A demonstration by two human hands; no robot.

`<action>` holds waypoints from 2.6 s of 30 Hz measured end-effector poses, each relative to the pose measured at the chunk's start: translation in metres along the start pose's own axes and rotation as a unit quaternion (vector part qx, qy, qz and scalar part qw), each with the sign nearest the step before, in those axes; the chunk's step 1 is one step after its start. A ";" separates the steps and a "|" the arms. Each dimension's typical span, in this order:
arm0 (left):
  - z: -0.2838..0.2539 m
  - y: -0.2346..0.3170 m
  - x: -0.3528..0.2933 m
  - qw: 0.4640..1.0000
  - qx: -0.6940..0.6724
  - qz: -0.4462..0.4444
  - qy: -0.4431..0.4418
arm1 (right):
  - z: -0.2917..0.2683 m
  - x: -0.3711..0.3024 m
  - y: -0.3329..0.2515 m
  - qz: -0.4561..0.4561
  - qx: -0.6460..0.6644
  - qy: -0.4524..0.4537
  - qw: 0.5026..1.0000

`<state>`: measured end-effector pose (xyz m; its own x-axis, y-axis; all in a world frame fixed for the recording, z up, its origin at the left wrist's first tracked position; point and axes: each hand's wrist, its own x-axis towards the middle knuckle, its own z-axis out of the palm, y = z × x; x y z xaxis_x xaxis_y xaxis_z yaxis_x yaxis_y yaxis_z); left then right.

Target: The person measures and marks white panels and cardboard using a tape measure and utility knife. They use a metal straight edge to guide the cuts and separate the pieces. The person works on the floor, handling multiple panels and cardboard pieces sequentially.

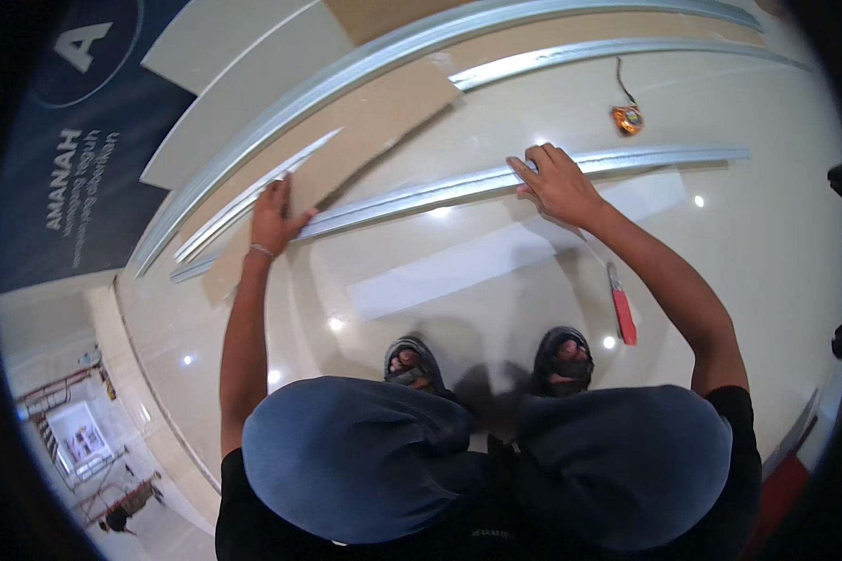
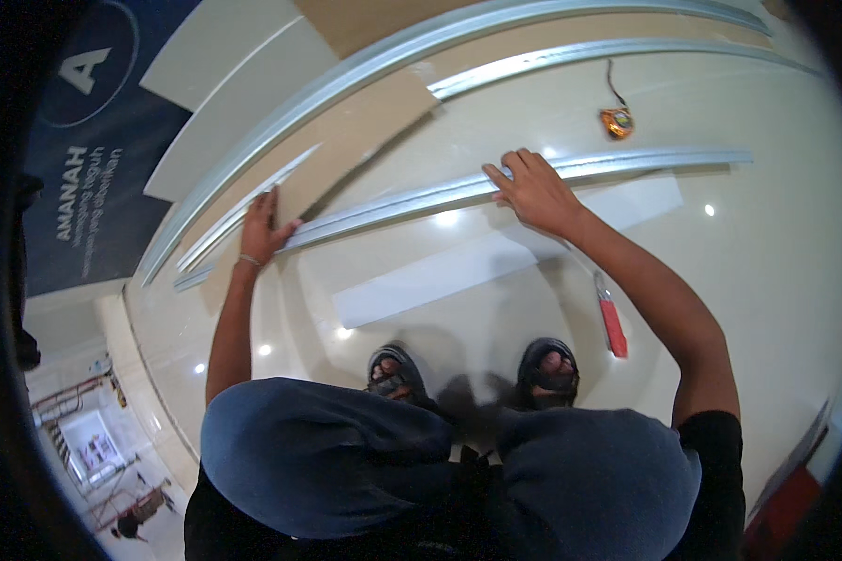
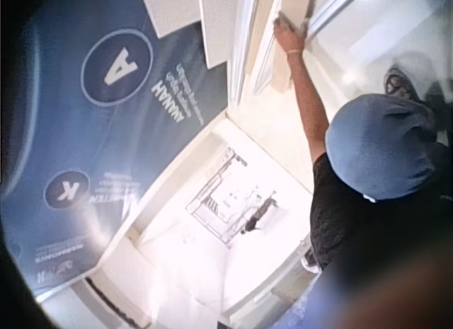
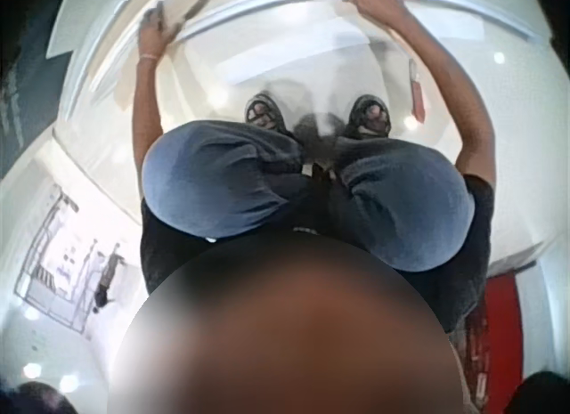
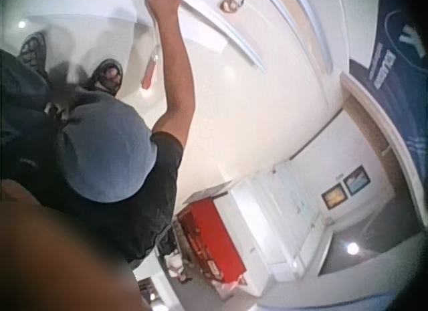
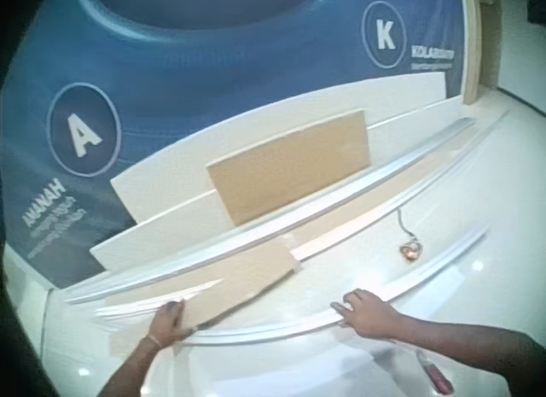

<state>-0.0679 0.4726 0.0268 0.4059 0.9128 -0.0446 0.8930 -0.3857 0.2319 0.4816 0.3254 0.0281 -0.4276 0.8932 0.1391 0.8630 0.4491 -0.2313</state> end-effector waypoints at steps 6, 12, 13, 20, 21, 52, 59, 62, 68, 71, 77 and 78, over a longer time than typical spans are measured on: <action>-0.008 -0.009 0.012 0.997 -0.068 -0.016 0.033 | -0.085 -0.107 0.004 0.059 0.047 -0.037 0.996; -0.004 -0.013 0.001 0.998 -0.056 -0.030 0.023 | -0.142 -0.317 -0.057 0.215 0.053 -0.135 0.966; -0.001 -0.017 0.001 0.997 -0.064 -0.033 0.025 | -0.148 -0.351 -0.068 0.248 0.053 -0.142 0.957; 0.015 -0.004 -0.022 0.992 -0.017 0.091 0.080 | -0.194 -0.507 -0.080 0.316 -0.046 -0.104 0.942; 0.015 0.008 -0.036 0.987 -0.084 0.132 0.045 | -0.199 -0.517 -0.074 0.296 -0.051 -0.104 0.948; 0.049 0.267 0.039 0.867 -0.088 0.487 0.052 | -0.016 -0.461 -0.287 0.569 0.183 -0.106 0.795; 0.099 0.239 -0.056 0.963 -0.026 0.255 -0.081 | -0.018 -0.499 -0.299 0.567 0.141 -0.139 0.800; 0.115 0.255 -0.054 0.968 -0.056 0.240 -0.038 | -0.019 -0.514 -0.290 0.562 0.113 -0.139 0.807; 0.144 0.300 -0.042 0.970 -0.129 0.206 0.027 | -0.011 -0.527 -0.279 0.603 0.055 -0.101 0.790; 0.146 0.299 -0.036 0.966 -0.140 0.217 0.029 | -0.007 -0.521 -0.282 0.641 0.058 -0.112 0.757; 0.129 0.271 -0.037 0.967 -0.096 0.233 -0.015 | -0.012 -0.472 -0.272 0.672 0.080 -0.184 0.713; 0.126 0.267 -0.041 0.968 -0.086 0.236 -0.020 | -0.013 -0.457 -0.267 0.648 0.092 -0.142 0.743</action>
<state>0.1789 0.3156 -0.0314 0.7706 0.6337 0.0681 0.5629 -0.7269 0.3934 0.4502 -0.2028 0.0389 0.6672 0.5356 -0.5177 0.5597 -0.8191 -0.1259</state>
